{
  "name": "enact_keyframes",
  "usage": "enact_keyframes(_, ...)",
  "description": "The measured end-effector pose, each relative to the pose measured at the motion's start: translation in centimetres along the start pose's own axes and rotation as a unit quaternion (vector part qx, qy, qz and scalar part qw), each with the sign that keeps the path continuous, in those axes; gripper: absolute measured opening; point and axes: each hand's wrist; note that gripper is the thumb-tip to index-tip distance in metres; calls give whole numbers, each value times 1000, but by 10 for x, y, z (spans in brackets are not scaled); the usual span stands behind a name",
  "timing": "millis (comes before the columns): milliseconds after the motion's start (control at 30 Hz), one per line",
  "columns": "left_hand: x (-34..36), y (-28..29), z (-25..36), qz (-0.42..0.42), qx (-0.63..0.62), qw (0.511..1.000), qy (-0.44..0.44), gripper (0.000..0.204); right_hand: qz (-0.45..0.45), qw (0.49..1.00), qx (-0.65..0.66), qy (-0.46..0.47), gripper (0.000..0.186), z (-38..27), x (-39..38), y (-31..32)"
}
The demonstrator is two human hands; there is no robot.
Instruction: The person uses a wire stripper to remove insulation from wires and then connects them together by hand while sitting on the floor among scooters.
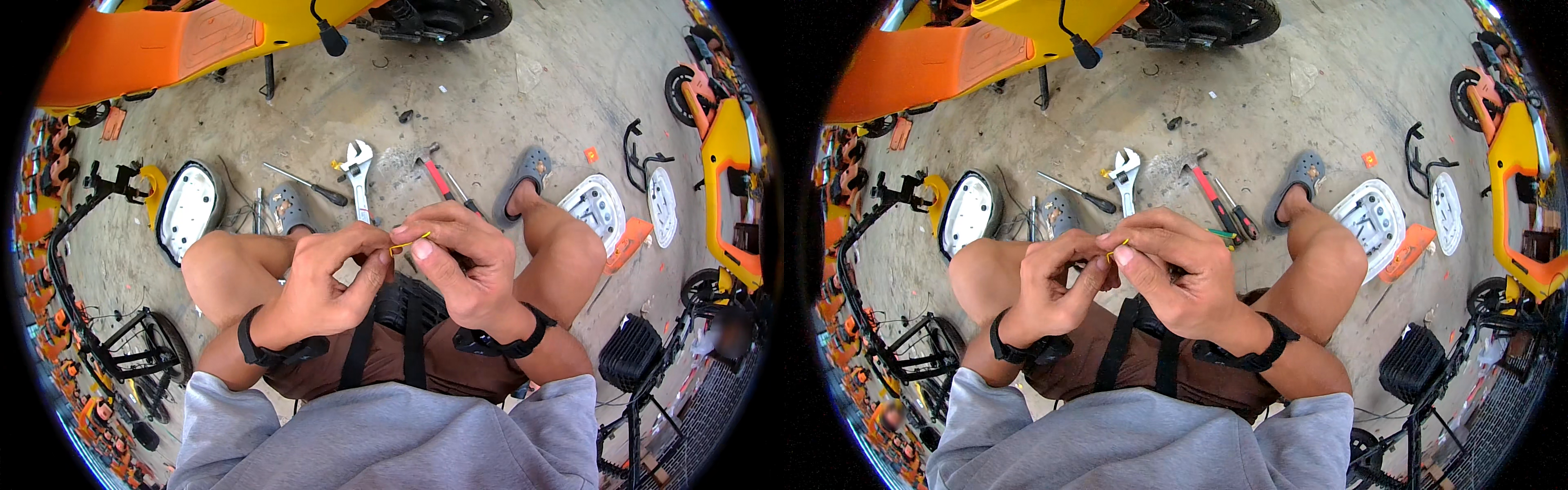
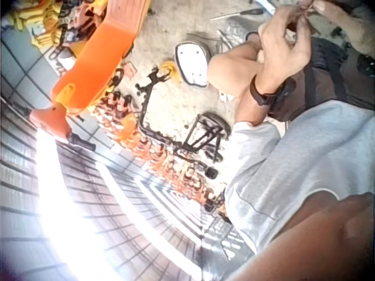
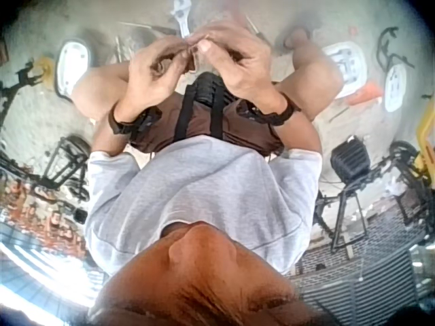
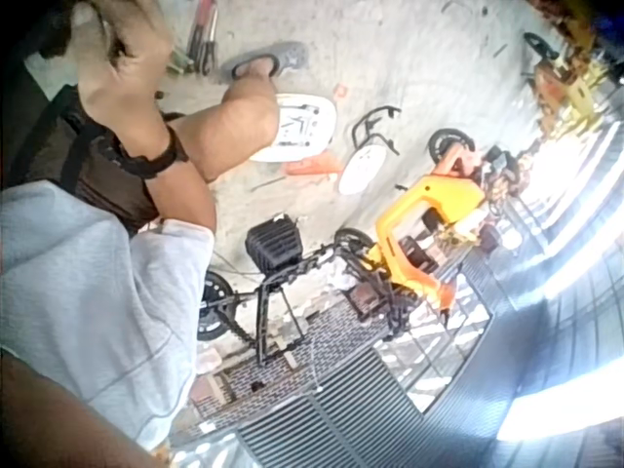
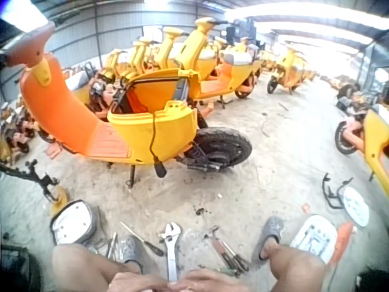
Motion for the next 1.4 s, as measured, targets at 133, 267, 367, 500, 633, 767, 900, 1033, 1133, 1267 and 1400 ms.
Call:
enact_keyframes(133, 0, -2, 1, 7, 7, 1000, 25, 9, 7, 999, -20, -38, 17, -7, -2, 1)
enact_keyframes(267, 1, -4, 2, 16, 2, 999, 49, 7, 17, 999, -31, -33, 16, -5, -2, 1)
enact_keyframes(367, 2, -3, 2, 13, 5, 999, 45, 6, 20, 998, -52, -20, 15, -4, -3, 2)
enact_keyframes(500, -1, 1, -1, 15, 2, 992, 124, 6, 46, 994, -94, 34, 16, 0, 4, 12)
enact_keyframes(633, -2, 2, -5, 43, -67, 991, 111, 9, 71, 991, 6, -112, 19, -10, 6, 14)
enact_keyframes(767, -1, 3, -6, 58, 49, 997, -13, 12, -31, 992, -62, -106, 26, -5, 6, 10)
enact_keyframes(900, 3, 8, -4, 57, 123, 987, -83, 15, -85, 988, -116, -58, 31, 2, 3, 15)
enact_keyframes(1033, 1, 10, -10, 75, 168, 976, -113, 20, -112, 979, -167, -14, 29, -8, 10, 17)
enact_keyframes(1133, 0, 11, -10, 76, 189, 973, -109, 23, -97, 971, -217, 27, 26, 1, 8, 13)
enact_keyframes(1267, -2, 10, -9, 75, 179, 975, -109, 23, -101, 969, -211, 82, 22, 14, 7, 11)
enact_keyframes(1400, -3, 12, -10, 61, 181, 977, -99, 20, -106, 963, -238, 68, 19, -2, 13, 7)
Point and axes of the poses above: each hand's wrist, its own x-axis towards the middle knuckle, its own y-axis out of the back of the hand, z = x × y
